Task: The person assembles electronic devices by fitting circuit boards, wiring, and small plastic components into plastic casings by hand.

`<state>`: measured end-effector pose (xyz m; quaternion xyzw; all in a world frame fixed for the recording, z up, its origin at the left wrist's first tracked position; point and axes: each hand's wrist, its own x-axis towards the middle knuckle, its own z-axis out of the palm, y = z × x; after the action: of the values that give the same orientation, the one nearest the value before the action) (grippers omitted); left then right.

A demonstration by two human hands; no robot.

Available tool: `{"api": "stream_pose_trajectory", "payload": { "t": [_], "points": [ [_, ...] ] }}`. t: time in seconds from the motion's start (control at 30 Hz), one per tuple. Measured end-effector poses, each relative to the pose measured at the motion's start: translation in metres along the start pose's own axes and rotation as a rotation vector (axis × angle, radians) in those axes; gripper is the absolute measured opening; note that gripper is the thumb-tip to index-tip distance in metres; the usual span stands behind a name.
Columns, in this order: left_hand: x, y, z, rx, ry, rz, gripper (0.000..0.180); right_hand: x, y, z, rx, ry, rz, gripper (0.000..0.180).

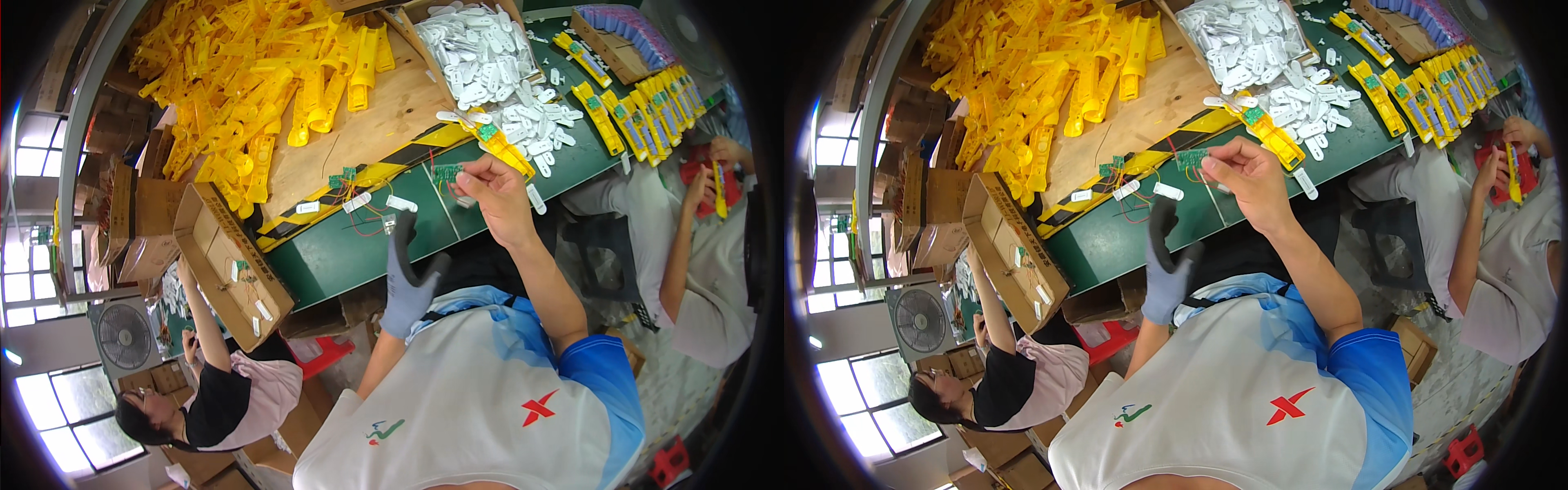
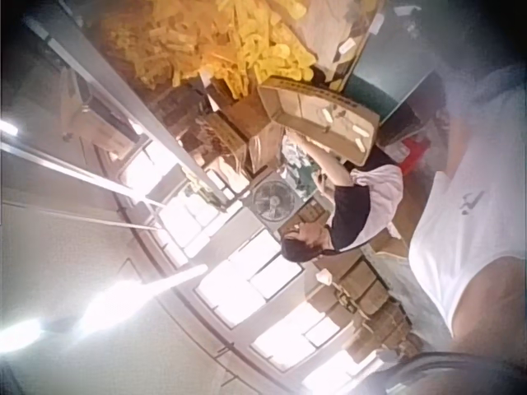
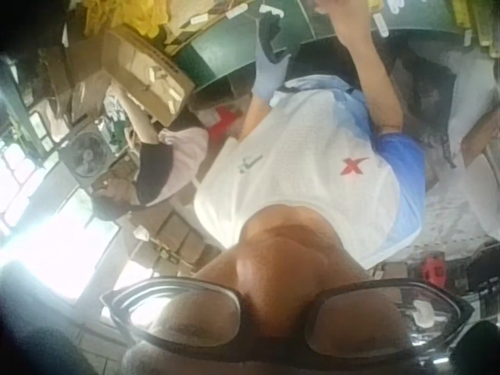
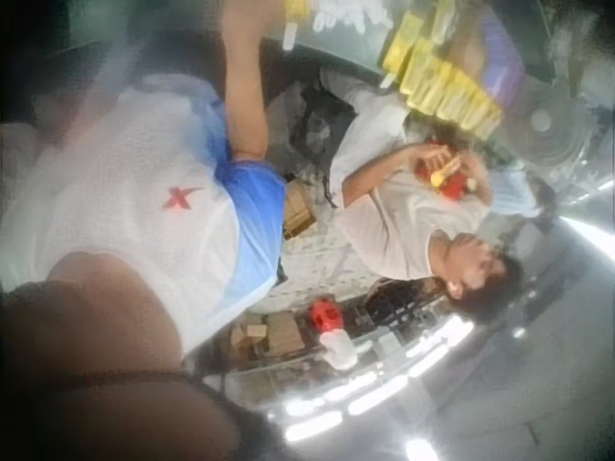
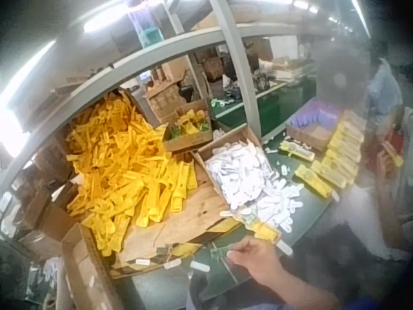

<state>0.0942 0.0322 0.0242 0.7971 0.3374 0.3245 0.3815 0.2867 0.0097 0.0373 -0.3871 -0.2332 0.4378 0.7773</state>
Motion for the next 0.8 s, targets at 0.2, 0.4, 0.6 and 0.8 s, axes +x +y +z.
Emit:
{"api": "stream_pose_trajectory", "payload": {
  "t": [0.2,0.4,0.6,0.8],
  "points": [
    [0.045,0.015,-0.018,-0.561,-0.03,-0.337,0.043,-0.018,-0.003,0.003,-0.114,-0.178,0.097,0.011],
    [0.051,0.015,-0.016,-0.272,-0.044,-0.152,0.021,-0.026,-0.003,-0.012,-0.187,-0.132,0.12,0.017],
    [0.055,0.024,-0.01,-0.137,-0.076,-0.089,0.028,-0.025,-0.004,-0.028,-0.252,-0.16,0.031,0.019],
    [0.08,0.021,-0.017,-0.014,-0.254,0.137,0.039,-0.021,-0.023,-0.041,-0.476,-0.194,-0.028,0.016]
  ]
}}
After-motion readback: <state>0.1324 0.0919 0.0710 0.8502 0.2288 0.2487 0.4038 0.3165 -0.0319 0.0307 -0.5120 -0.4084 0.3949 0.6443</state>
